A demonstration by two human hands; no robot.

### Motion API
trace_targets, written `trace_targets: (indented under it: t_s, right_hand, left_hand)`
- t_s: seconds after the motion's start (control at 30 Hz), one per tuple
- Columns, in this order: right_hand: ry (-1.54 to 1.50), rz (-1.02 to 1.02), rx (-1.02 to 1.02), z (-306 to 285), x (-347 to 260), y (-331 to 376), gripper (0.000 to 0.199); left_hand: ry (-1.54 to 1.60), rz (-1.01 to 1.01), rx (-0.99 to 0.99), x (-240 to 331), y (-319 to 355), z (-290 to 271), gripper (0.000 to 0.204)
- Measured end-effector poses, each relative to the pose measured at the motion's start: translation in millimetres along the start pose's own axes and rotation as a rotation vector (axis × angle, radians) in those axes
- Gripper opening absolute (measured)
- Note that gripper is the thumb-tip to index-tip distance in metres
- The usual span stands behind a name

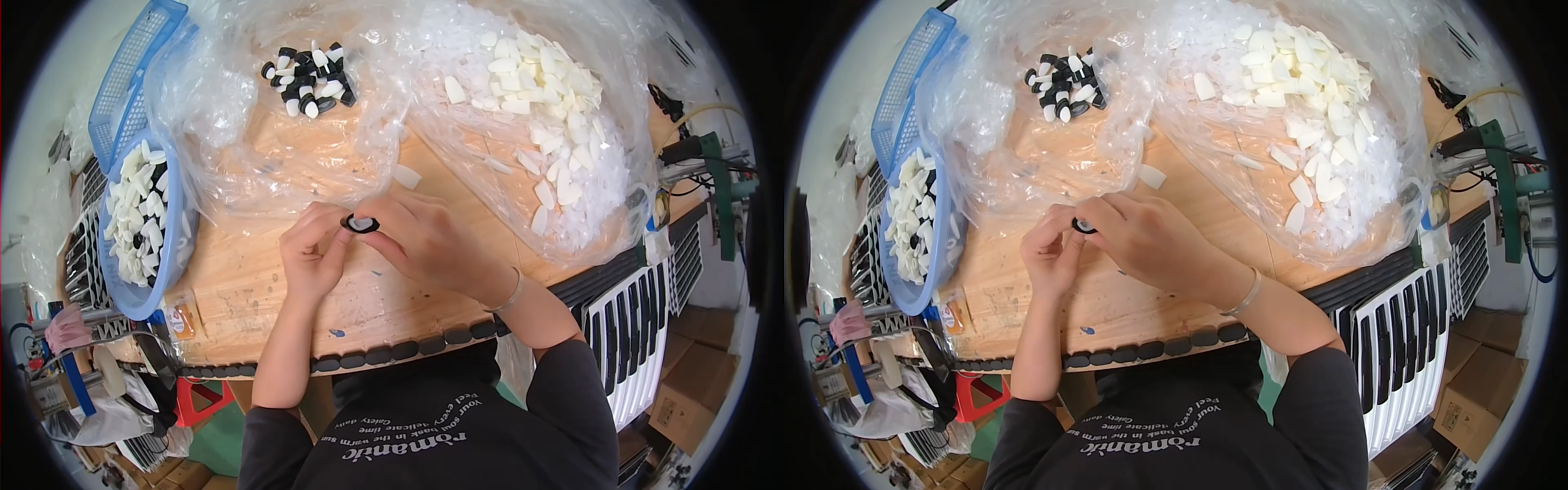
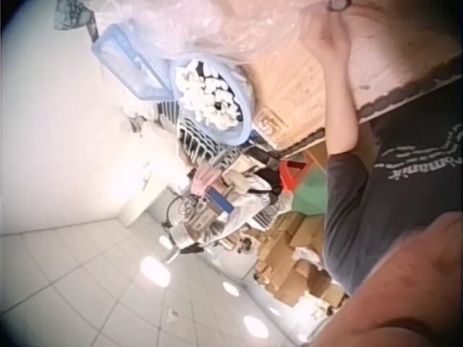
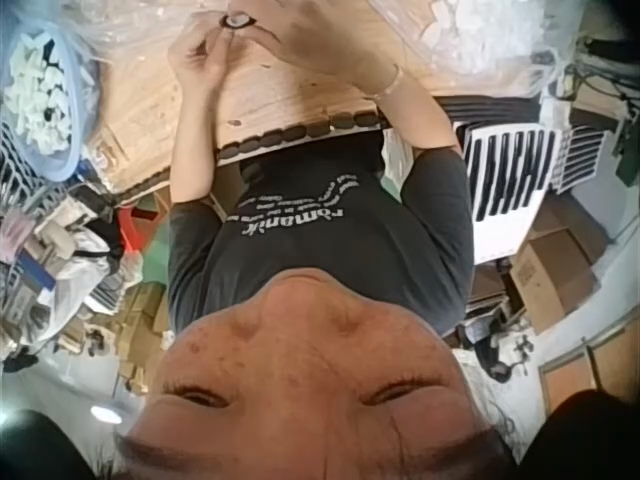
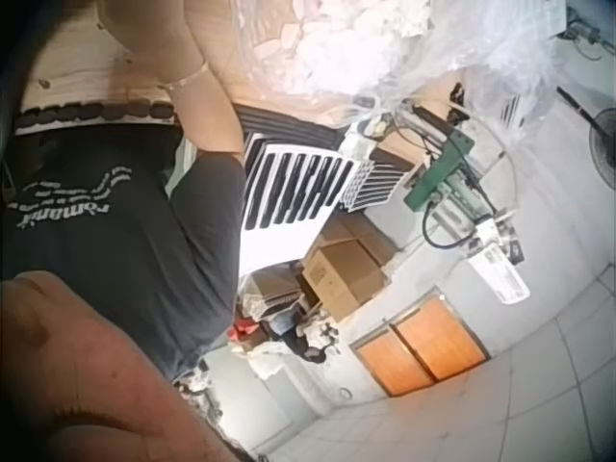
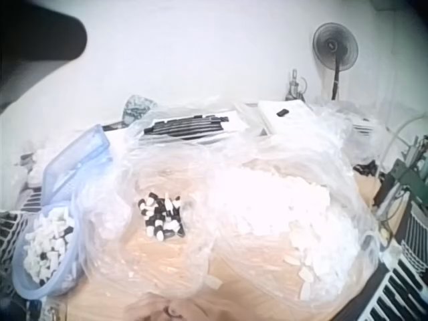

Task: Assembling small plastic and rubber components by hand at a workbench.

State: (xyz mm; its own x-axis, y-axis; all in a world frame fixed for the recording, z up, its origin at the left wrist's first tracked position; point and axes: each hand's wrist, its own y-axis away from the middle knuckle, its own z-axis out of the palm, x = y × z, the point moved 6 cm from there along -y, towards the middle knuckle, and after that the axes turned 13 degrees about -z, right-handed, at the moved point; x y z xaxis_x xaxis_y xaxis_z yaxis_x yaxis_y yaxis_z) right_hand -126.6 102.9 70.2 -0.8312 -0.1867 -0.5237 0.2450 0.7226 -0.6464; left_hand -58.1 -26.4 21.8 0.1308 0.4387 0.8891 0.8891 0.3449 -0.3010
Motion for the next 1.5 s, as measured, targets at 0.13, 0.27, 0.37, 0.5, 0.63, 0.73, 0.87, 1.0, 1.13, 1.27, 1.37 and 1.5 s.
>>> trace_targets:
  t_s: [0.13, 0.27, 0.37, 0.5, 0.63, 0.73, 0.87, 1.0, 1.13, 1.27, 1.37, 1.5]
  right_hand:
    - [0.025, -0.022, 0.084, 1.6, 2.2, 2.5, 0.021]
    - [-0.003, 0.045, 0.141, 3.3, 8.5, 4.7, 0.024]
    - [-0.021, 0.113, 0.138, 7.6, 11.7, 6.9, 0.025]
    - [-0.007, 0.129, 0.122, 11.1, 11.9, 7.6, 0.027]
    - [0.032, 0.096, 0.099, 7.1, 8.0, 5.5, 0.031]
    - [-0.191, 0.140, 0.093, -3.1, 15.2, 3.6, 0.032]
    - [0.090, 0.405, 0.168, -81.7, 52.2, 10.3, 0.018]
    - [0.324, 0.621, 0.175, -163.8, 86.9, 66.2, 0.010]
    - [0.678, 0.541, -0.220, -162.7, 120.3, 98.0, 0.012]
    - [0.761, 0.450, -0.378, -144.5, 135.8, 103.8, 0.015]
    - [0.898, 0.582, -0.442, -140.6, 133.7, 100.4, 0.012]
    - [0.893, 0.599, -0.501, -145.2, 139.5, 108.2, 0.008]
  left_hand:
    - [0.355, -0.254, -0.001, -23.0, 6.8, 4.9, 0.023]
    - [0.080, -0.103, 0.192, 10.4, 3.8, 5.9, 0.037]
    - [-0.190, 0.208, 0.214, 25.4, 6.1, 5.2, 0.044]
    - [-0.278, 0.323, 0.226, 26.0, 8.3, 2.4, 0.049]
    - [-0.263, 0.320, 0.227, 30.2, 8.8, 0.6, 0.052]
    - [-0.151, 0.195, 0.225, 19.2, 10.6, 1.1, 0.050]
    - [0.089, -0.046, 0.238, 0.1, 11.0, -6.8, 0.047]
    - [0.215, -0.080, 0.213, 4.3, 7.9, -10.9, 0.050]
    - [0.224, -0.067, 0.170, 11.0, 5.5, -4.4, 0.048]
    - [0.076, -0.004, 0.102, 10.0, 6.4, -0.5, 0.047]
    - [0.053, 0.002, 0.103, 5.3, 7.0, -2.0, 0.048]
    - [0.072, 0.008, 0.129, 8.5, 6.9, -4.6, 0.047]
